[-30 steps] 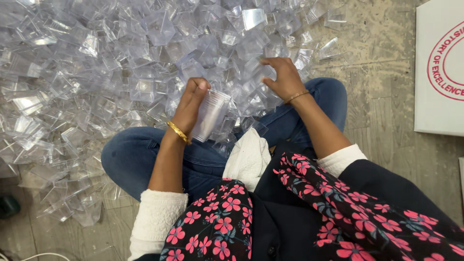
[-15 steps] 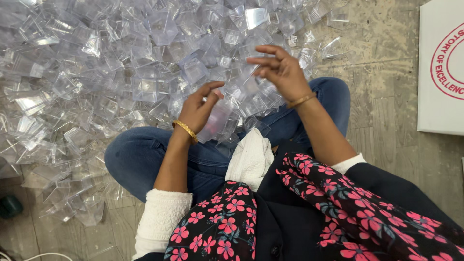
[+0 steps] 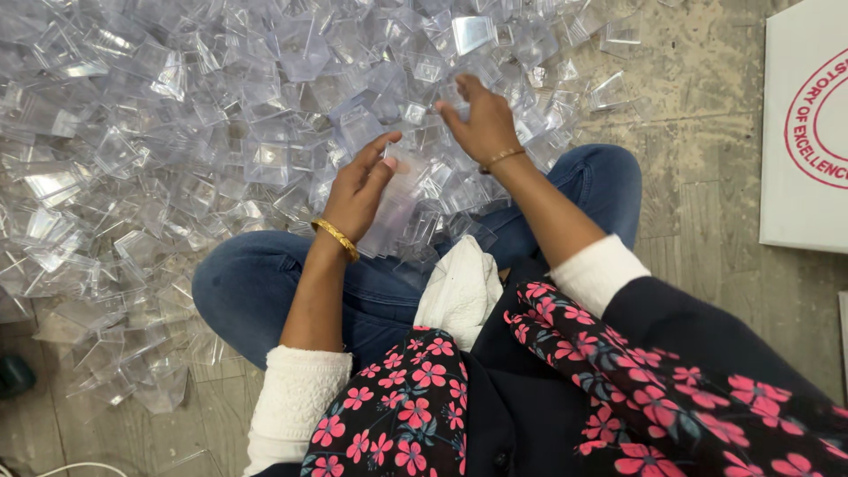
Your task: The person sits on the floor and nests small clear plastic cups one at a time, picking loose cups from a large pile and pressing them into a growing stack held in the other hand, setting completed stacks aside.
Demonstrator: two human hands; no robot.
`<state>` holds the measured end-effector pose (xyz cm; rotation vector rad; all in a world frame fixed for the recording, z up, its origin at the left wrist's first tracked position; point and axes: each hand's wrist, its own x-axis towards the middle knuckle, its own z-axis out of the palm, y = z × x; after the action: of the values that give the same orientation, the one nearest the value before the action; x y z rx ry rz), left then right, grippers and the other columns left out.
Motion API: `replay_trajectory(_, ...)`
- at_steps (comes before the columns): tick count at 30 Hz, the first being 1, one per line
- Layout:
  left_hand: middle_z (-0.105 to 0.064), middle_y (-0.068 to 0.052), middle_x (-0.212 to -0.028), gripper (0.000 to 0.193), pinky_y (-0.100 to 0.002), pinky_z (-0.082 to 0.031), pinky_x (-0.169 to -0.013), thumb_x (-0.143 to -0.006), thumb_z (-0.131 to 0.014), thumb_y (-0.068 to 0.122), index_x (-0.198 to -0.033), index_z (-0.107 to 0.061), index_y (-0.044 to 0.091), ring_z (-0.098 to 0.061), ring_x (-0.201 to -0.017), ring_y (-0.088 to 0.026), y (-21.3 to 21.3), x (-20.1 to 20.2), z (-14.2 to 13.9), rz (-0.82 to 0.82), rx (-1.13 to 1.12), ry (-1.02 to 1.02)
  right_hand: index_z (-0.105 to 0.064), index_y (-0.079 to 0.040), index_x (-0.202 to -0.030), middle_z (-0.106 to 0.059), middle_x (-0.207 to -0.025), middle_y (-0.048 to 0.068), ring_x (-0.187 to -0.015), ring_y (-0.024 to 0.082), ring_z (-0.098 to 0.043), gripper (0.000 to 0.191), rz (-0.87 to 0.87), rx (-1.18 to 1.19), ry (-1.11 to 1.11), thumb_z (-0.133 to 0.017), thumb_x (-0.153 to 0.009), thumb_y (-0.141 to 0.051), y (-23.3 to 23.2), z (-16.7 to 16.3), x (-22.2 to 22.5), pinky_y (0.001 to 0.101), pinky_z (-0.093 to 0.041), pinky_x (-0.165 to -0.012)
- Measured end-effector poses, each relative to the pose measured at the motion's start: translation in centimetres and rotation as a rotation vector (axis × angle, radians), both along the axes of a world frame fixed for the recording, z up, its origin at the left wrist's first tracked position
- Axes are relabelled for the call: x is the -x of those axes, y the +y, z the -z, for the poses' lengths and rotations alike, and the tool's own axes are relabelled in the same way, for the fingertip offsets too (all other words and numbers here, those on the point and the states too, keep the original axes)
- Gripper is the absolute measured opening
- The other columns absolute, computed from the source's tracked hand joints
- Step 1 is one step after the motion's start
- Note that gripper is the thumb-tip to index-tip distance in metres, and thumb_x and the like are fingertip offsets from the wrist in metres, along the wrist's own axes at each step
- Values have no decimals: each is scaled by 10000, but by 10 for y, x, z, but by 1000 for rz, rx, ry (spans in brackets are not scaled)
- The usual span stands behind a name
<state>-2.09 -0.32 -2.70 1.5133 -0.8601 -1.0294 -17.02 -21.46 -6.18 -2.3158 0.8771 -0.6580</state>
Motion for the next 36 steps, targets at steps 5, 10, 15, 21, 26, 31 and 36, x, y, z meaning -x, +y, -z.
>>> replay_trajectory(5,-738,-77,-1079,471,-317,-535,-870,-984,-583,339,-1423,-610,173,-674,-950,-148,-1,1,-6,-57,-110,-95,-708,-86,-1087,-794,-1017,95,-977,226,-765,175,106,-129,113,-640,-985,-211,-19,10,-3,367,-575,-909)
replay_trajectory(10,-665,-116,-1302,519,-347,-482,-975,-1026,-560,322,-1523,-508,181,-601,-1119,-193,-3,3,-5,-42,-30,-61,-676,-64,-1196,-694,-1096,61,-1007,194,-687,378,-212,-625,-236,-532,-1068,-390,42,-19,11,348,-518,-963)
replay_trajectory(15,-638,-114,-1446,461,-355,-447,-1085,-1037,-541,307,-1472,-566,157,-613,-1287,-221,0,-1,-10,-77,43,-80,-731,-91,-1247,-741,-1139,75,-1089,204,-680,477,-176,-515,-122,-472,-1086,-458,33,-20,-12,356,-522,-988)
replay_trajectory(21,-585,-361,-1100,490,-465,-503,-901,-1042,-541,301,-1521,-611,224,-578,-964,-459,0,-3,-18,-112,-371,-65,-792,-65,-1047,-798,-1034,84,-984,292,-723,140,-115,293,44,-767,-910,-68,-38,-22,-41,433,-543,-951)
replay_trajectory(26,-712,-100,-1186,489,-314,-489,-980,-1037,-567,303,-1515,-516,210,-648,-1075,-163,-1,-2,-9,-172,-47,-155,-754,-79,-1176,-792,-1072,70,-990,157,-766,216,-223,-505,-150,-713,-968,-121,8,-39,-12,312,-612,-912)
replay_trajectory(31,-729,-58,-1055,480,-290,-495,-910,-1022,-563,305,-1493,-545,210,-630,-957,-130,1,-4,-6,-190,-16,-114,-730,-65,-1213,-776,-1137,69,-1047,134,-753,221,-336,-731,-228,-654,-1012,-117,17,-45,-18,301,-606,-956)
replay_trajectory(36,-689,-17,-924,447,-267,-484,-858,-1034,-564,312,-1468,-578,205,-565,-860,-99,3,-6,-6,-217,-7,-160,-725,12,-1071,-687,-1069,199,-987,374,-665,325,-245,246,-136,-824,-791,-121,3,8,-85,428,-535,-876)
